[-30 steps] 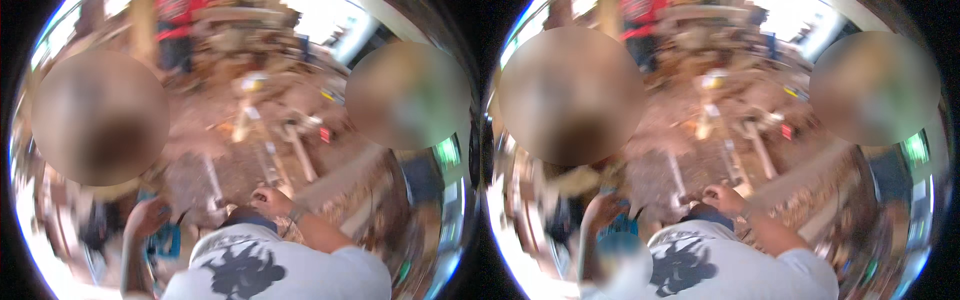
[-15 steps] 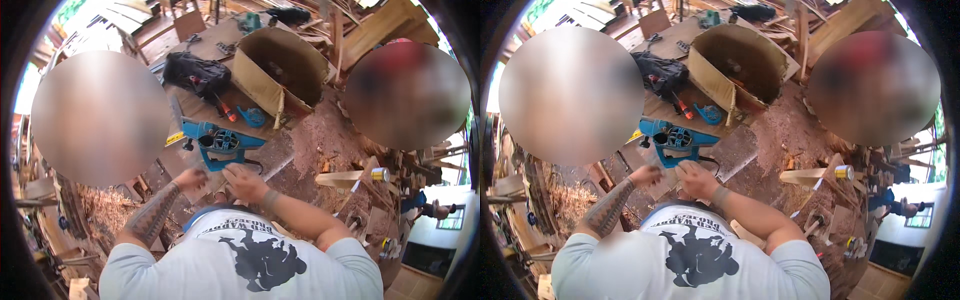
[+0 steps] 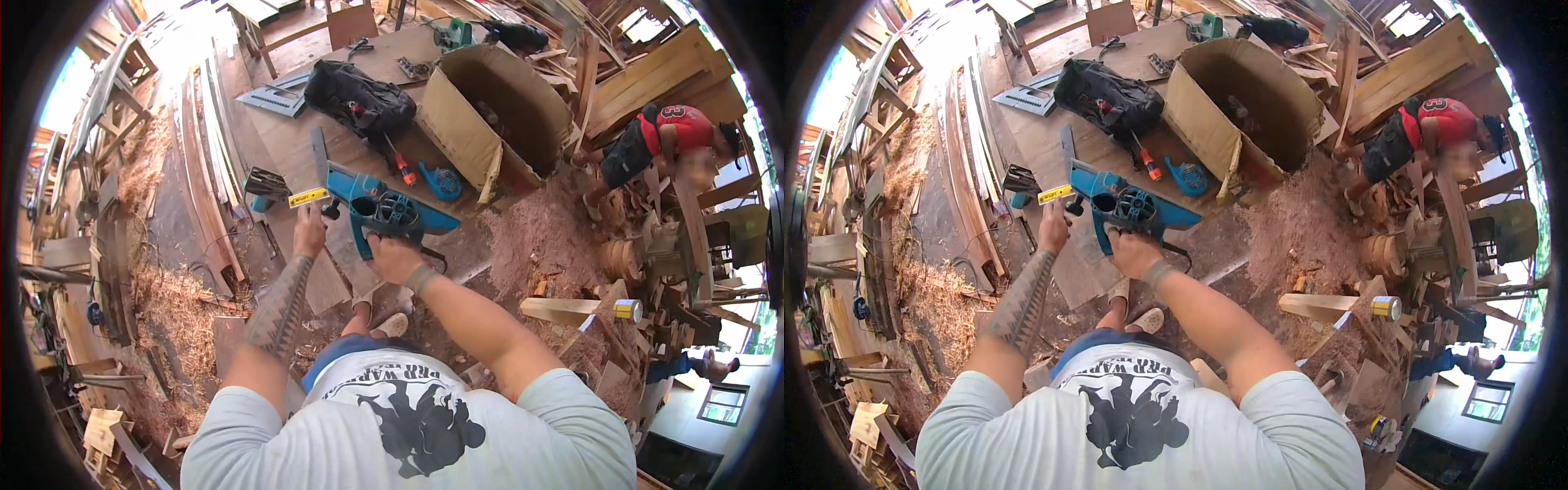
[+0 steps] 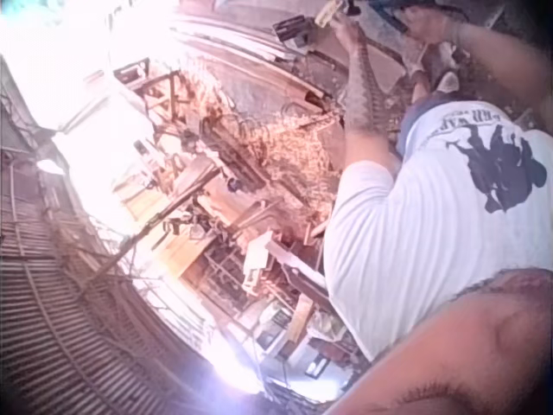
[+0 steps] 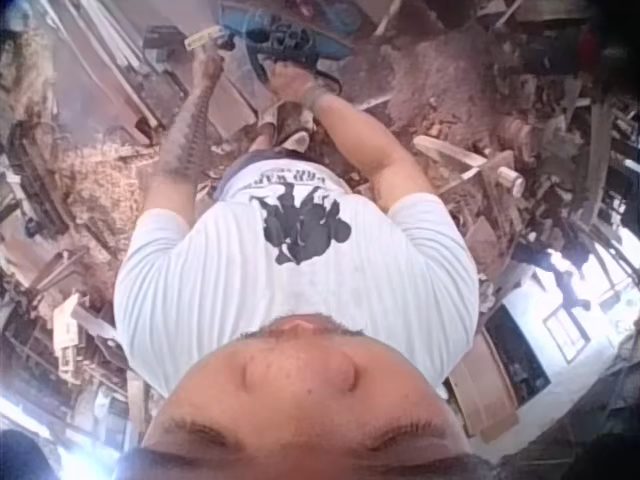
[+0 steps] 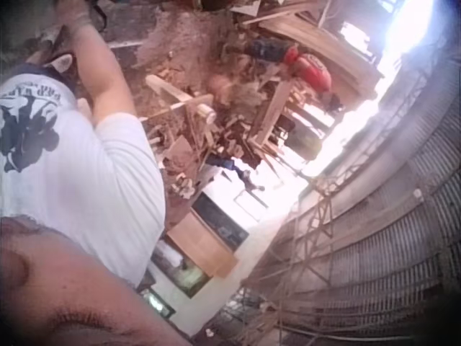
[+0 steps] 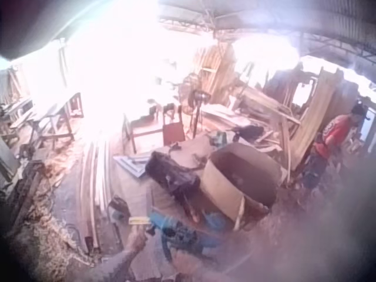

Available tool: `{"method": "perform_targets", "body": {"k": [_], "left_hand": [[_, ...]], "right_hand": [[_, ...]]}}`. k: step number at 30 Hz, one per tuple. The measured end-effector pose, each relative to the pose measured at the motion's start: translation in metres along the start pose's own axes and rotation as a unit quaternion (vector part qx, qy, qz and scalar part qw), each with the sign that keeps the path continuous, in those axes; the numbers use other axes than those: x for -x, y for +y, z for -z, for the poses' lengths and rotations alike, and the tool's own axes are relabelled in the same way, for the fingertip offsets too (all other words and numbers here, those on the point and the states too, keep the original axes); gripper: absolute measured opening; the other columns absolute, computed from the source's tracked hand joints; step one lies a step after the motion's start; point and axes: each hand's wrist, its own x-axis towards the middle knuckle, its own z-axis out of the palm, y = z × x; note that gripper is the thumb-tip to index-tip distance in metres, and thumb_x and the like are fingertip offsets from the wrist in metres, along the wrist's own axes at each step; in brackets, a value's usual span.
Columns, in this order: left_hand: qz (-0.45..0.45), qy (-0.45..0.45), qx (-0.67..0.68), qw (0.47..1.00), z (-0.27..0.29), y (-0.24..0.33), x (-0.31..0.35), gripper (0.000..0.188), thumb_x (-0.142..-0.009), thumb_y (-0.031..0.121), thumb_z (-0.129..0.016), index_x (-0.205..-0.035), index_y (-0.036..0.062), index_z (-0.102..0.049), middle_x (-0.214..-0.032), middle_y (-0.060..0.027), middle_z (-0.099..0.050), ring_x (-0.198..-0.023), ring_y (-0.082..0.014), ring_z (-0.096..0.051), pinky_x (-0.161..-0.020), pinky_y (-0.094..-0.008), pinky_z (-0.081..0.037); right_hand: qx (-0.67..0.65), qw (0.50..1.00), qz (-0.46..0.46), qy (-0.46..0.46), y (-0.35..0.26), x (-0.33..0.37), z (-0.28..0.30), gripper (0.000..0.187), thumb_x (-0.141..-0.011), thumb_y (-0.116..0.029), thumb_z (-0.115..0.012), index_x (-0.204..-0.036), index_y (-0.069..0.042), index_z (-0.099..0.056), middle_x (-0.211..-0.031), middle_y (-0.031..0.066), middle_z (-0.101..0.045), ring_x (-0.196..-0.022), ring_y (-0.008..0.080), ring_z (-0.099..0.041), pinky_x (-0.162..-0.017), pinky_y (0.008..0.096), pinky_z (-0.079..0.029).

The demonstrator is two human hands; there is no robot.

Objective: The person uses a screwdriver to loosen and remove screws from an electric planer, then removes the planer's casing to access the internal components.

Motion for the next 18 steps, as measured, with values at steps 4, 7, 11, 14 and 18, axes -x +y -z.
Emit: {"method": "perform_targets", "body": {"k": [4, 7, 11, 14, 18], "left_hand": [[0.230, -0.200, 0.235, 0.923, 0.013, 0.089, -0.040, 0.047, -0.112, 0.039, -0.042, -0.133, 0.0016, -0.061, -0.111, -0.0240, -0.071, -0.100, -0.0436, -0.071, -0.086, -0.0494, -0.056], [0.140, -0.154, 0.142, 0.968, 0.006, 0.057, -0.041, 0.046, -0.113, 0.037, -0.040, -0.132, 0.0005, -0.060, -0.117, -0.0251, -0.069, -0.102, -0.0433, -0.070, -0.087, -0.0499, -0.056], [-0.036, -0.075, -0.002, 0.997, -0.006, 0.022, -0.036, 0.042, -0.113, 0.033, -0.039, -0.130, -0.0001, -0.060, -0.115, -0.0252, -0.070, -0.102, -0.0399, -0.070, -0.085, -0.0504, -0.057], [-0.097, -0.097, -0.010, 0.991, -0.007, 0.029, -0.034, 0.029, -0.109, 0.018, -0.049, -0.127, -0.0018, -0.060, -0.112, -0.0219, -0.068, -0.097, -0.0366, -0.071, -0.080, -0.0473, -0.059], [0.099, -0.150, 0.249, 0.952, -0.001, 0.032, -0.029, 0.027, -0.109, 0.019, -0.051, -0.122, -0.0021, -0.061, -0.104, -0.0165, -0.067, -0.091, -0.0290, -0.071, -0.075, -0.0408, -0.059]], "right_hand": [[-0.006, 0.999, -0.038, 0.000, 0.023, 0.009, -0.010, 0.051, -0.095, -0.046, -0.072, -0.124, -0.006, -0.057, -0.105, 0.0211, -0.073, -0.102, 0.0399, -0.074, -0.088, 0.0508, -0.059], [-0.005, 0.998, -0.010, 0.055, 0.010, 0.002, -0.014, 0.052, -0.095, -0.047, -0.073, -0.123, -0.006, -0.057, -0.106, 0.0218, -0.073, -0.098, 0.0401, -0.075, -0.085, 0.0503, -0.061], [-0.027, 0.998, -0.053, -0.006, -0.009, 0.001, 0.001, 0.052, -0.094, -0.048, -0.073, -0.122, -0.006, -0.058, -0.105, 0.0221, -0.074, -0.096, 0.0403, -0.076, -0.083, 0.0508, -0.061], [-0.024, 0.998, -0.057, -0.027, -0.001, 0.004, 0.001, 0.053, -0.094, -0.049, -0.073, -0.121, -0.006, -0.058, -0.102, 0.0219, -0.075, -0.093, 0.0408, -0.076, -0.081, 0.0503, -0.062], [-0.009, 0.998, -0.051, -0.034, -0.004, 0.007, 0.001, 0.052, -0.094, -0.048, -0.072, -0.121, -0.006, -0.058, -0.100, 0.0196, -0.076, -0.091, 0.0390, -0.077, -0.079, 0.0495, -0.062]]}}
